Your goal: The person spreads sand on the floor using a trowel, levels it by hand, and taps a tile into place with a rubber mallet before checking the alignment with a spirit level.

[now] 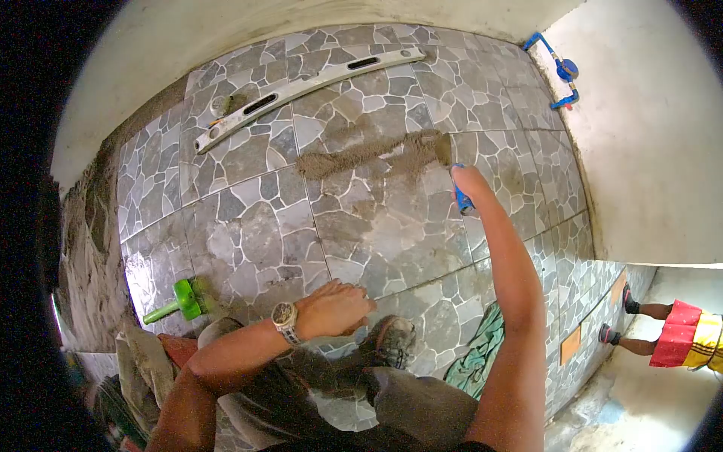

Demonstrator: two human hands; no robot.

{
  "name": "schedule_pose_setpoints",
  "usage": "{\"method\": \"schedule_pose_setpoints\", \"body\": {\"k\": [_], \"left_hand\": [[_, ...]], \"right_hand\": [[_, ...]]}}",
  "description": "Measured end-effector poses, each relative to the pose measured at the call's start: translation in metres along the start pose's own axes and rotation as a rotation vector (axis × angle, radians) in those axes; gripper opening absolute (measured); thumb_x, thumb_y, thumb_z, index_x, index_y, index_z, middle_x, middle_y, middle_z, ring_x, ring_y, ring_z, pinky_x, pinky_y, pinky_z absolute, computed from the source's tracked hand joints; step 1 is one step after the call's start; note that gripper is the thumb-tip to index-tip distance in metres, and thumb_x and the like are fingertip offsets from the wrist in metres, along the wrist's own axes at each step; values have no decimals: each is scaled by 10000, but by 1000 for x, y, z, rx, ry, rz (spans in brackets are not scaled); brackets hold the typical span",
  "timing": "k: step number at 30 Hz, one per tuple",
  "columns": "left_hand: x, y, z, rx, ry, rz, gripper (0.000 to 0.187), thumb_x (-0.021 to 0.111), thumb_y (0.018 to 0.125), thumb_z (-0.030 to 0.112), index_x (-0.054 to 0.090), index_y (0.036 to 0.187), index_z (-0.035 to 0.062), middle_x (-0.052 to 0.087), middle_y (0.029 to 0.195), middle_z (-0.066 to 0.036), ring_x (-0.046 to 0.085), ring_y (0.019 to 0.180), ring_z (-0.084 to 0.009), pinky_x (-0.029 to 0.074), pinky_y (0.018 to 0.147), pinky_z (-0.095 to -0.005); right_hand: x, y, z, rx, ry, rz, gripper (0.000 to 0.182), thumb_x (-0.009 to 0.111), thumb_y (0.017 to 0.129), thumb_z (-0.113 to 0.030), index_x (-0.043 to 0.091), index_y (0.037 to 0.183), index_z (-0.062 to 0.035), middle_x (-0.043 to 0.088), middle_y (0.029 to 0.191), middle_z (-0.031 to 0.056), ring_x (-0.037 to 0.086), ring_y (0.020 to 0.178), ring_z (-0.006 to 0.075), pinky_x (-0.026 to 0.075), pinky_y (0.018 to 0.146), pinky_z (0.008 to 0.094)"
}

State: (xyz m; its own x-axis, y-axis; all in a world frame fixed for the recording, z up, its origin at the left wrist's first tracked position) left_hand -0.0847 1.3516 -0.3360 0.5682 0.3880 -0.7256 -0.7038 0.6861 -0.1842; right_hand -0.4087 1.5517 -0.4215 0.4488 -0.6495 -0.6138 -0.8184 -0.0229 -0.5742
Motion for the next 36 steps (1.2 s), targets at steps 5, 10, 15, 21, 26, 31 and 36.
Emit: {"method": "schedule_pose_setpoints", "body": {"k": [5,10,15,21,26,31,36], "left_hand": [[2,-3,0,8,-14,23,218,680,875,233,661,976,41,659,903,-191,680,909,-366,517,797,-463],[0,-6,-2,6,-46,56,193,673,867,226,663,965,60,660,893,-180,680,893,-363,512,782,-460],[1,-9,-2,-12,-33,22,173,667,863,212,665,954,65,666,900,-170,679,908,-351,510,790,-456],[1,-5,-3,-40,-35,-62,186,658,864,203,662,984,60,667,948,-163,671,957,-342,505,826,-462],[10,-12,-17,-51,-34,-36,210,663,865,219,660,1002,60,660,934,-162,667,945,-351,505,821,-465],[-1,-15,-16,-62,-40,32,216,663,874,247,663,985,62,663,917,-166,665,927,-364,507,801,-469],[8,0,-12,-41,-15,-2,211,666,874,258,659,970,70,654,908,-159,664,931,-348,506,792,-471]], "right_hand": [[16,-19,-14,-20,16,-73,469,518,986,-390,574,722,-6,589,591,106,581,439,232,488,418,389],[-3,21,9,-12,-47,-9,436,490,951,-365,611,828,36,613,582,144,620,463,258,498,452,416],[62,-39,-22,-24,-23,-129,403,518,986,-394,571,855,-17,590,647,94,599,508,198,498,447,371],[29,-40,-48,-276,-448,60,368,561,913,-324,648,935,32,708,897,243,711,794,373,556,686,484],[-74,7,8,-103,-784,495,366,588,899,-297,644,1169,-56,676,1123,257,648,1061,441,532,876,516],[-67,21,13,-207,-778,493,314,589,888,-244,637,1156,-88,663,1134,230,636,1054,453,532,876,520],[1,-7,-24,-436,-812,387,302,607,867,-234,623,1109,-55,643,1144,199,651,1034,424,536,876,525]]}}
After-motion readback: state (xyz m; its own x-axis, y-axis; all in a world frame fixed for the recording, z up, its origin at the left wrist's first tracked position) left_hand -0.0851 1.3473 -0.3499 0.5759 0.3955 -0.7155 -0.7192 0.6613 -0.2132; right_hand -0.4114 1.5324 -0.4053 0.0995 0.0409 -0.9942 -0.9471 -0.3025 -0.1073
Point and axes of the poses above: each hand's wrist, its own y-axis towards the middle knuckle, its own x-axis out of the palm, z = x × y, the point moved 9 cm from there along y, towards the middle knuckle
